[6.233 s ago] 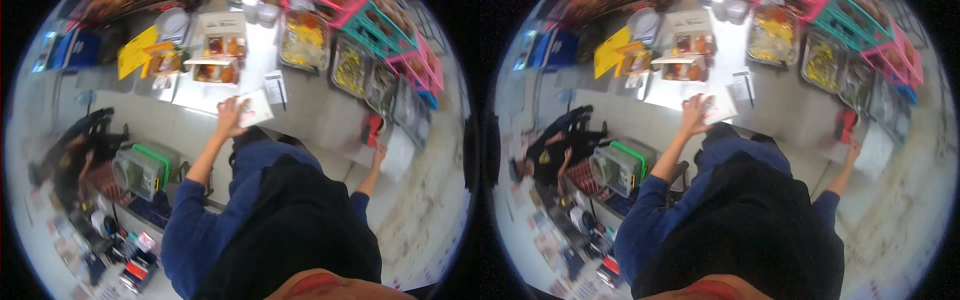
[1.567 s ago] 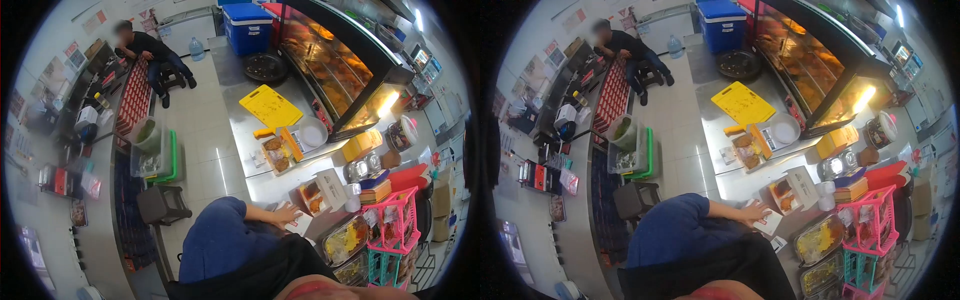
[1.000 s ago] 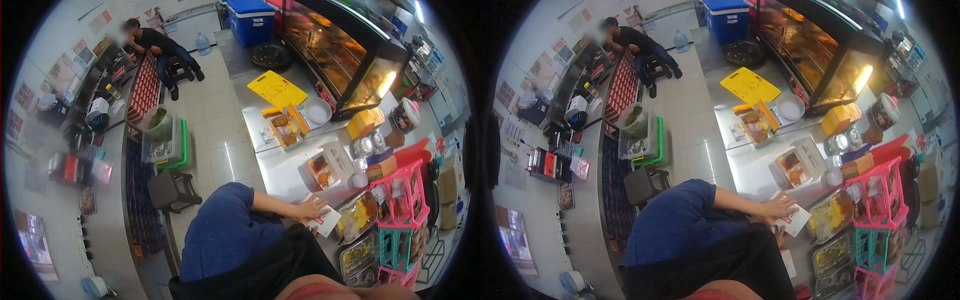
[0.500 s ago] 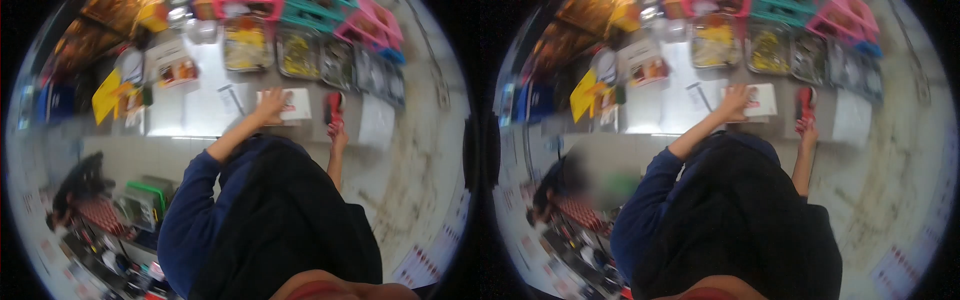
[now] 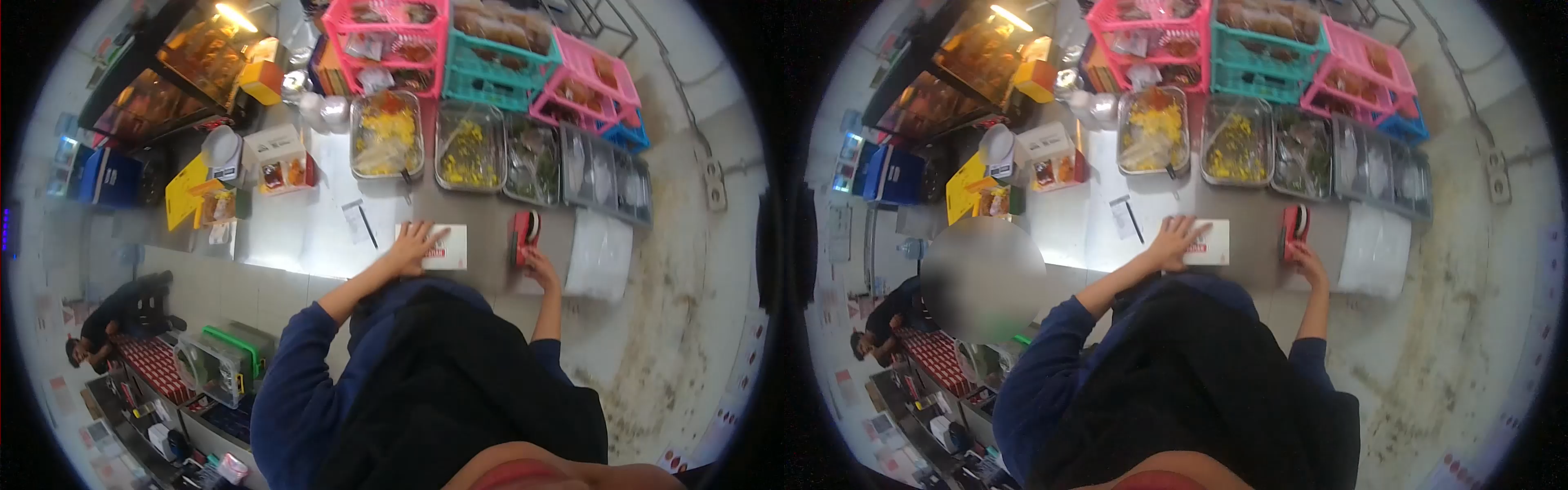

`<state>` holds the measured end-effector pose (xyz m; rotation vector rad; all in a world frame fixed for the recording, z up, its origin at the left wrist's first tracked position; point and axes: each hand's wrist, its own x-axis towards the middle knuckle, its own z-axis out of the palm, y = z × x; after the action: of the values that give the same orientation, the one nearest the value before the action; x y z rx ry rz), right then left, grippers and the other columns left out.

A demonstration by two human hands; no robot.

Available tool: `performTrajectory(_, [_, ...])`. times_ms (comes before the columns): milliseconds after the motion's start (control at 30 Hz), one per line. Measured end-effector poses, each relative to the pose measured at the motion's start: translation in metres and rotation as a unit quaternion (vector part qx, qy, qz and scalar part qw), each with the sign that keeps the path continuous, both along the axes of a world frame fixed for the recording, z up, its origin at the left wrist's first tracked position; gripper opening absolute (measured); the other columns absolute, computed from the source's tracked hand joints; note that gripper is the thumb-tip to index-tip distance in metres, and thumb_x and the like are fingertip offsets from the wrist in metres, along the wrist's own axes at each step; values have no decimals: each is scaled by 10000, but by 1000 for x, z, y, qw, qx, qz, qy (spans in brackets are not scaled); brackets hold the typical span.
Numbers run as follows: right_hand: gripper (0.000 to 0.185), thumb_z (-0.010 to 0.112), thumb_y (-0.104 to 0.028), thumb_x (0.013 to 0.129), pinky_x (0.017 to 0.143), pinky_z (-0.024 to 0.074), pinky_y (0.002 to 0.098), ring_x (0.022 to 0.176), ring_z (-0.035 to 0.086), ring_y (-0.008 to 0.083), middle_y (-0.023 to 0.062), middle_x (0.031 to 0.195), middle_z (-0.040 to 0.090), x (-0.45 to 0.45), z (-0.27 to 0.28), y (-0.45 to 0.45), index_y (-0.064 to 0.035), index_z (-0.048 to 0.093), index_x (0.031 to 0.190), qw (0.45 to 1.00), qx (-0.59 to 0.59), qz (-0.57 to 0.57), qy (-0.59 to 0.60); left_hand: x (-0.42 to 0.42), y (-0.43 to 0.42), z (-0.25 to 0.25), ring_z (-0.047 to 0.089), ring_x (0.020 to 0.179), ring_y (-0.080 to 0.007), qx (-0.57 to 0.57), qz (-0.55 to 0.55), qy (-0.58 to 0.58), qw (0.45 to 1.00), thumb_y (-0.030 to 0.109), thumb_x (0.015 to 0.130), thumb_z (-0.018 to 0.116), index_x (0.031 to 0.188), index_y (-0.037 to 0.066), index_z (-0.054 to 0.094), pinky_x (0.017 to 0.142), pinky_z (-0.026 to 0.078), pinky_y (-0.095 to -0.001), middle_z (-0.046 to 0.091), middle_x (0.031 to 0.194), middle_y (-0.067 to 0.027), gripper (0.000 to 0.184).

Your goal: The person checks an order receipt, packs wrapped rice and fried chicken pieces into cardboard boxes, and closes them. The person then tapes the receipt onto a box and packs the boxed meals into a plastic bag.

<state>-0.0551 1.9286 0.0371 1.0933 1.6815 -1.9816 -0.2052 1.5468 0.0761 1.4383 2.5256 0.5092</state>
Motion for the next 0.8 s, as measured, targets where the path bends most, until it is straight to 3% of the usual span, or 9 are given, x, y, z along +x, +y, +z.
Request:
performTrajectory(133, [243, 652, -310, 897, 673, 480, 326, 743, 559, 134, -18, 852, 597, 12, -44, 28, -106, 664, 1030, 995, -80, -1, 58, 0, -5, 23, 301, 1342, -372, 22, 26, 6, 999, 607, 629, 717, 1494, 223, 229, 1053, 142, -669, 356, 1409, -202, 1066])
performTrajectory(233, [260, 645, -234, 898, 821, 521, 368, 907, 623, 202, 56, 875, 629, 42, -33, -4, 3, 638, 1004, 977, -53, -55, 198, -6, -11, 17, 259, 1375, -346, 62, 164, -25, 984, 679, 727, 596, 1492, 206, 233, 1064, 88, -677, 364, 1401, -190, 970])
performTrajectory(267, [251, 647, -193, 893, 877, 522, 376, 952, 635, 228, 86, 889, 642, 47, -34, -13, 31, 629, 1007, 975, -29, -80, 206, -8, -16, 9, 271, 1368, -324, 103, 195, -29, 975, 590, 798, 584, 1461, 186, 297, 1066, 95, -669, 388, 1382, -156, 827])
performTrajectory(300, [251, 647, -193, 893, 877, 522, 376, 952, 635, 228, 86, 889, 642, 49, -47, -14, 31, 629, 1007, 976, -20, -73, 202, -12, -18, 7, 271, 1368, -324, 112, 201, -35, 973, 590, 798, 584, 1461, 186, 297, 1066, 95, -669, 388, 1382, -156, 827])
performTrajectory(367, [249, 684, -146, 858, 855, 550, 370, 893, 654, 242, 128, 919, 654, 65, -85, -18, 67, 616, 969, 930, 292, 8, 222, -28, -30, 4, 297, 1353, -299, 111, 209, -3, 972, 515, 847, 568, 1406, 165, 370, 1068, 113, -657, 412, 1358, -115, 689])
performTrajectory(400, [249, 684, -146, 858, 855, 550, 370, 893, 654, 242, 128, 919, 654, 66, -85, -20, 67, 616, 969, 930, 297, 7, 214, -37, -37, 2, 312, 1343, -297, 106, 213, 11, 971, 478, 857, 571, 1365, 164, 400, 1075, 114, -644, 420, 1354, -105, 621])
performTrajectory(467, [270, 718, -123, 824, 802, 576, 371, 839, 660, 227, 133, 925, 656, 55, -84, -25, 78, 626, 981, 970, 90, -104, 200, -68, -50, 3, 330, 1331, -294, 109, 212, 59, 969, 431, 879, 564, 1315, 157, 443, 1082, 122, -630, 434, 1345, -91, 529])
performTrajectory(600, [242, 699, -185, 839, 686, 592, 382, 788, 661, 217, 112, 890, 694, 53, -48, -24, 41, 698, 924, 995, 85, 4, -52, -154, -95, 20, 326, 1333, -290, 94, 253, 190, 944, 415, 917, 523, 1289, 147, 474, 1083, 127, -627, 439, 1341, -85, 460])
performTrajectory(800, [282, 670, -271, 869, 701, 541, 357, 893, 622, 177, 91, 949, 693, 50, -11, -58, -10, 705, 969, 982, 154, -109, -1, -304, -202, 11, 244, 1380, -356, -35, 344, 325, 880, 474, 965, 390, 1383, 158, 425, 1068, 146, -664, 376, 1427, -108, 525])
